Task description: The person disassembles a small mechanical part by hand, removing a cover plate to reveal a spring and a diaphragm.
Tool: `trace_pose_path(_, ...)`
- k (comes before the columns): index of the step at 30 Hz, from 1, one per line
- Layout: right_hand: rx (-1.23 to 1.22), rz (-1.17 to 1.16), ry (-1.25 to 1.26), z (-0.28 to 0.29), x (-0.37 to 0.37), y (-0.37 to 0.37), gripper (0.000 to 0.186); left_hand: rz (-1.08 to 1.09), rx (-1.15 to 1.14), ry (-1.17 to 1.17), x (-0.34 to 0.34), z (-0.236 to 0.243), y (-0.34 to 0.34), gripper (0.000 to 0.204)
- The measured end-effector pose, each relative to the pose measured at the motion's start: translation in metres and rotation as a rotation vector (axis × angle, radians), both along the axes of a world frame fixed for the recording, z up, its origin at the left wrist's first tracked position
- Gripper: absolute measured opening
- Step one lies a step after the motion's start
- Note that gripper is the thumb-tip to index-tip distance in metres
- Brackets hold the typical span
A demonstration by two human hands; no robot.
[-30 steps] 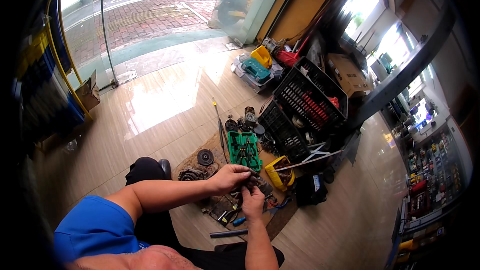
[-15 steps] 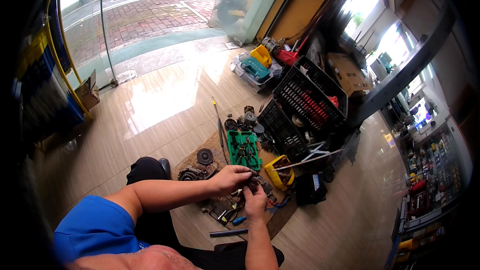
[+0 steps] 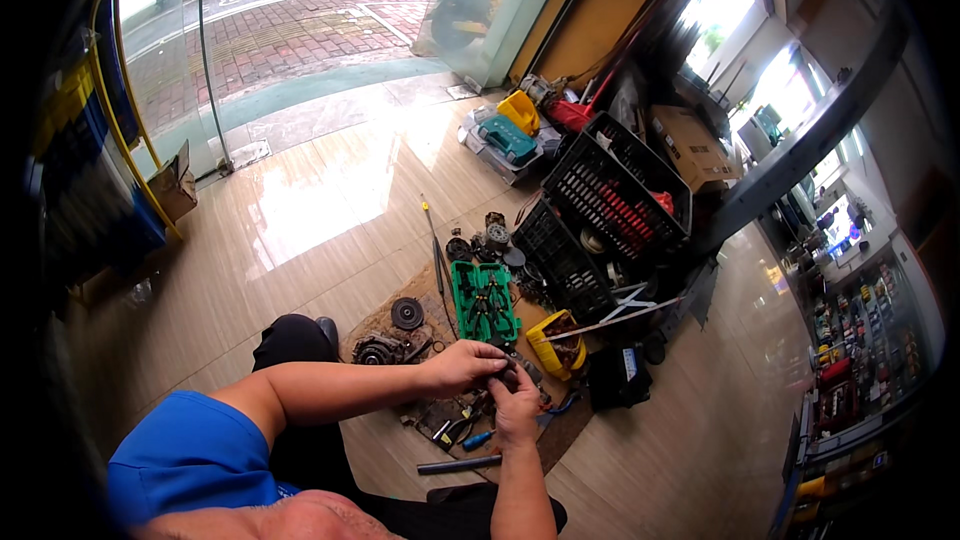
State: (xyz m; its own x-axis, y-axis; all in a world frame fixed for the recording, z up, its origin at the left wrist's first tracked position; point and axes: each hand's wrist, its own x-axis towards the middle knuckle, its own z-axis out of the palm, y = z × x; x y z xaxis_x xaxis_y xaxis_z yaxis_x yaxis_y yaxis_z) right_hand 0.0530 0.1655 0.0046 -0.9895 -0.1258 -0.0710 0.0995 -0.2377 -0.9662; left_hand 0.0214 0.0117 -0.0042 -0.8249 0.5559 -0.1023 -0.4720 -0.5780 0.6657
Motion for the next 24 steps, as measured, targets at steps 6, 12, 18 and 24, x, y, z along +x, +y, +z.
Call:
trace_pose_path(6, 0.019, 0.013, 0.005, -0.009, -0.002, 0.005, 0.032, -0.004, -0.040, 0.026, -0.001, -0.005, 0.002, 0.024)
trace_pose_path(12, -0.010, -0.022, 0.008, -0.001, -0.001, -0.008, 0.023, 0.080, -0.044, -0.001, -0.003, 0.003, -0.002, 0.022)
trace_pose_path(18, 0.099, 0.003, -0.080, -0.006, -0.001, -0.002, 0.018, 0.214, 0.068, -0.074, -0.008, 0.011, -0.003, 0.021)
trace_pose_path(24, 0.215, -0.016, -0.060, -0.002, -0.001, -0.006, 0.013, 0.226, 0.140, -0.086, -0.012, 0.005, -0.004, 0.021)
